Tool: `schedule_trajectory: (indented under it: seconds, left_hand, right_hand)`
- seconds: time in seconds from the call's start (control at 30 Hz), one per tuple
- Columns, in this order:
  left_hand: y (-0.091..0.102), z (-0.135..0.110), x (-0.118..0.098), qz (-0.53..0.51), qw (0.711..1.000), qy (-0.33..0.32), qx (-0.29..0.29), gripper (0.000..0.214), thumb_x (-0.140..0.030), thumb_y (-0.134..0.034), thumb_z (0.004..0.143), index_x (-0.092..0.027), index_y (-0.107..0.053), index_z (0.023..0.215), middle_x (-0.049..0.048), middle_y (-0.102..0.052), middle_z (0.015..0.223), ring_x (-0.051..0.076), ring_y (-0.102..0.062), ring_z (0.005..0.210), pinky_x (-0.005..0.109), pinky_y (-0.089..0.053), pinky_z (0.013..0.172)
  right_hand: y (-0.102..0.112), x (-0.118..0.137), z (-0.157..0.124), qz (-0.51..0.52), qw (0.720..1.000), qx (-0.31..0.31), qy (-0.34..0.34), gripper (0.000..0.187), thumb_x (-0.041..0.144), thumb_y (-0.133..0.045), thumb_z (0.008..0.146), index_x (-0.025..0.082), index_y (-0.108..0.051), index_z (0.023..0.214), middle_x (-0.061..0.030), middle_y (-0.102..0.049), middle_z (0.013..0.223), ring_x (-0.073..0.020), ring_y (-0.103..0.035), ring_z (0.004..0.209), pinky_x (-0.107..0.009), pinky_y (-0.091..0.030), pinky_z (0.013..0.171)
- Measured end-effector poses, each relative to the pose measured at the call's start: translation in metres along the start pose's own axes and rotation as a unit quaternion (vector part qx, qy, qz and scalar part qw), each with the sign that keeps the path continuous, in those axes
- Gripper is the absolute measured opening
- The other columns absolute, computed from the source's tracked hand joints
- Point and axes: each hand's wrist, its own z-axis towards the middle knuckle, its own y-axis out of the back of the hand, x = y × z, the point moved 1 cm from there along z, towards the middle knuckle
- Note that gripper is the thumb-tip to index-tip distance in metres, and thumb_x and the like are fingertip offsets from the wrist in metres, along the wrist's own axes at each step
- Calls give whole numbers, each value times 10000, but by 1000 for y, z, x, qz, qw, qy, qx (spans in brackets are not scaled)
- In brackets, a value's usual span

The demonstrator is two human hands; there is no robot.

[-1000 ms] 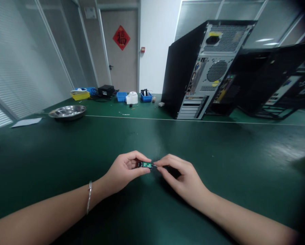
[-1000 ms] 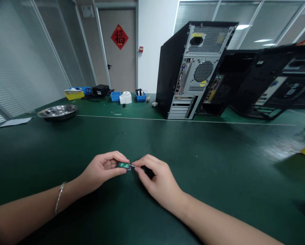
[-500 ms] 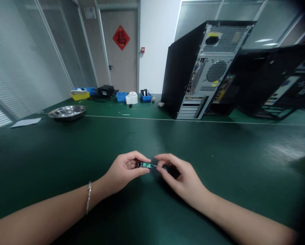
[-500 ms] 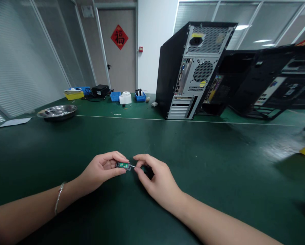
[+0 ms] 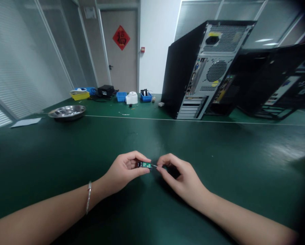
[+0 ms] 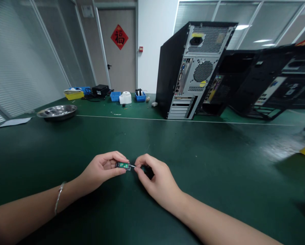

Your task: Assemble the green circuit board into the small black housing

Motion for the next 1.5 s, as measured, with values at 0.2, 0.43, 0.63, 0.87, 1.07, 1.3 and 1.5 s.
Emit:
schedule_trajectory:
  seconds: [0.2,0.43,0.63,0.87,1.07,1.3,1.5]
  left_hand:
    - [-1,1,-1,2,1000,3,-5,193,-194,-774,762,-149,-699,935,59,-700,967,180,-663,931,337,-521,895]
    - [0,1,-1,5,1000,0,-4,199,-204,-776,760,-154,-701,937,62,-701,968,187,-663,940,347,-522,901]
    - [0,0,-1,6,1000,4,-5,191,-195,-774,761,-147,-700,931,63,-699,970,189,-663,939,350,-523,903]
    - [0,0,0,-3,1000,1,-1,187,-184,-777,769,-160,-706,941,44,-694,964,168,-659,937,320,-516,896]
    - [0,1,1,0,1000,-2,-3,199,-194,-779,770,-153,-709,952,51,-697,966,175,-657,945,329,-517,900]
    - [0,0,5,-1,1000,15,-8,246,-195,-803,745,-154,-711,970,39,-697,925,151,-657,872,291,-525,821]
    - [1,-1,5,31,999,11,-15,246,-220,-809,741,-159,-725,963,28,-671,890,145,-641,831,283,-521,775]
  right_hand:
    - [0,1,0,-2,1000,7,1,82,176,-544,909,204,-606,864,-17,-653,812,-145,-606,726,-251,-481,658]
    - [1,0,0,-3,1000,7,1,82,167,-545,904,205,-601,857,-14,-652,812,-144,-607,727,-252,-482,666]
    - [0,0,0,-4,1000,7,2,85,154,-548,899,204,-601,855,-9,-651,813,-139,-601,726,-247,-472,664]
    - [0,0,-1,-1,1000,9,5,89,145,-549,899,205,-605,864,-9,-653,823,-139,-603,737,-247,-471,677]
    - [0,-2,-1,7,1000,12,12,110,130,-550,906,205,-628,890,-11,-659,843,-137,-608,762,-246,-470,697]
    - [1,-1,0,-2,1000,13,18,129,118,-554,905,207,-647,896,-17,-667,841,-145,-616,765,-253,-473,698]
    - [0,-1,-1,-7,1000,14,19,131,110,-563,900,207,-650,893,-12,-666,833,-141,-616,758,-251,-471,692]
